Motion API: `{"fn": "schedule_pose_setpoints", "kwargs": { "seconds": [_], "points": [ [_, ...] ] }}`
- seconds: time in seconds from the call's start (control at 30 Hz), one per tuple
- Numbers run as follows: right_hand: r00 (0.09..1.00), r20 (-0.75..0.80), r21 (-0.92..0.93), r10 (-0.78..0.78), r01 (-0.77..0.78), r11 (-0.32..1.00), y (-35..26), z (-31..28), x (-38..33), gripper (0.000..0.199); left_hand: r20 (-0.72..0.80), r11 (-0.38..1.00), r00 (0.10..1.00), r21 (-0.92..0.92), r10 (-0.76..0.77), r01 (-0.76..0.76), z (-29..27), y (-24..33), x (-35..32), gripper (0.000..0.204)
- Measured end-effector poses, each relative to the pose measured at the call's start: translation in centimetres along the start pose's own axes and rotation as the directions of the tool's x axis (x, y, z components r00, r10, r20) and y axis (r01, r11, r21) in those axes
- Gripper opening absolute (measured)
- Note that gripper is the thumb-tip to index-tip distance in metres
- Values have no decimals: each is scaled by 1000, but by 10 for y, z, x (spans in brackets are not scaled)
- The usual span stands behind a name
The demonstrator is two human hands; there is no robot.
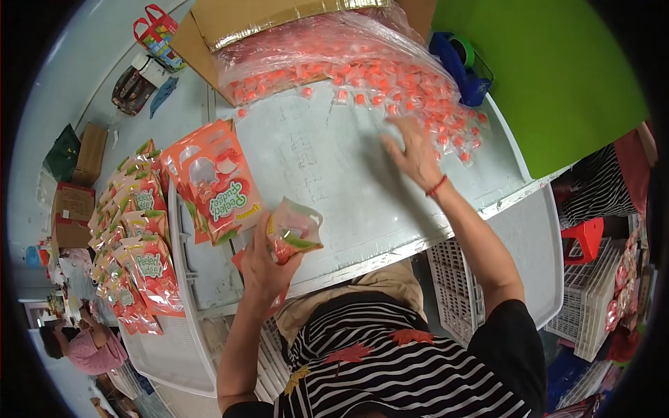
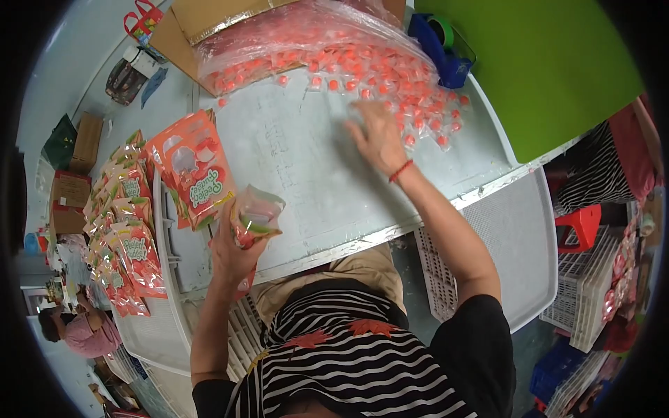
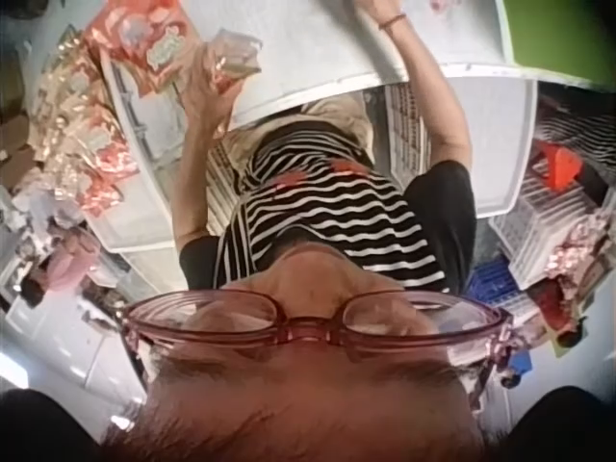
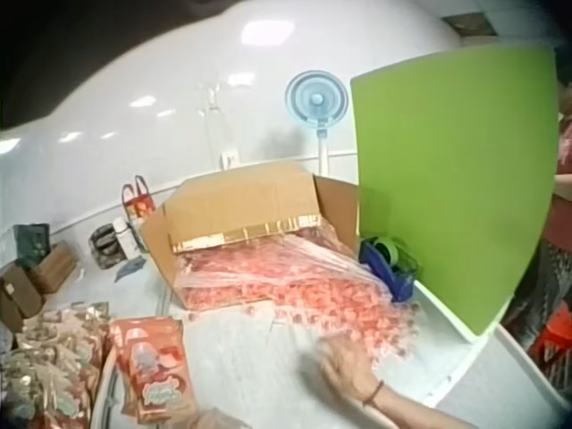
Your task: Filling and organizing bags of individually wrapped candies at a production table.
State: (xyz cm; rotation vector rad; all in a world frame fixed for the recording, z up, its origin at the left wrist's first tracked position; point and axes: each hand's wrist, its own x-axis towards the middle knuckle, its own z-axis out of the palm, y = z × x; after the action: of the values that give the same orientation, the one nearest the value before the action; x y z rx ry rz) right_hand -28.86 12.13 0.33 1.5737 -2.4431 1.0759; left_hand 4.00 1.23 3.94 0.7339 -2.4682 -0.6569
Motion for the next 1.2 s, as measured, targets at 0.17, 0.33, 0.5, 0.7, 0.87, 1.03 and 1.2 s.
{"fn": "schedule_pose_setpoints", "kwargs": {
  "seconds": [0.17, 0.33, 0.5, 0.7, 0.87, 1.03, 1.2],
  "points": [
    [981, -184, -438, 67, -142, 887, 47, 48, 50, 61, -31, 999, 999, 21, -43, 44, 0, 8, -10, 86],
    [992, -92, -447, 81, -114, 887, 43, 86, 62, 49, -89, 991, 989, 52, -119, 124, -5, 0, -23, 89],
    [994, -24, -240, -111, 102, 965, -13, 96, 19, 40, -140, 972, 967, 72, -211, 223, -15, -7, -43, 92],
    [963, -266, 216, -27, 88, 972, 11, 74, 40, 30, -153, 964, 956, 45, -252, 262, -27, -1, -40, 89],
    [959, 38, 562, 282, -254, 787, 59, 63, 81, 37, -193, 959, 941, 1, -277, 283, -30, -6, -40, 89],
    [959, 75, 744, 272, -235, 626, 59, 68, 46, 39, -236, 926, 897, -48, -374, 374, -32, -20, -57, 88],
    [963, -268, 132, -13, 50, 990, 23, 56, 21, 30, -223, 924, 900, -11, -375, 383, -32, -15, -50, 90]
  ]
}}
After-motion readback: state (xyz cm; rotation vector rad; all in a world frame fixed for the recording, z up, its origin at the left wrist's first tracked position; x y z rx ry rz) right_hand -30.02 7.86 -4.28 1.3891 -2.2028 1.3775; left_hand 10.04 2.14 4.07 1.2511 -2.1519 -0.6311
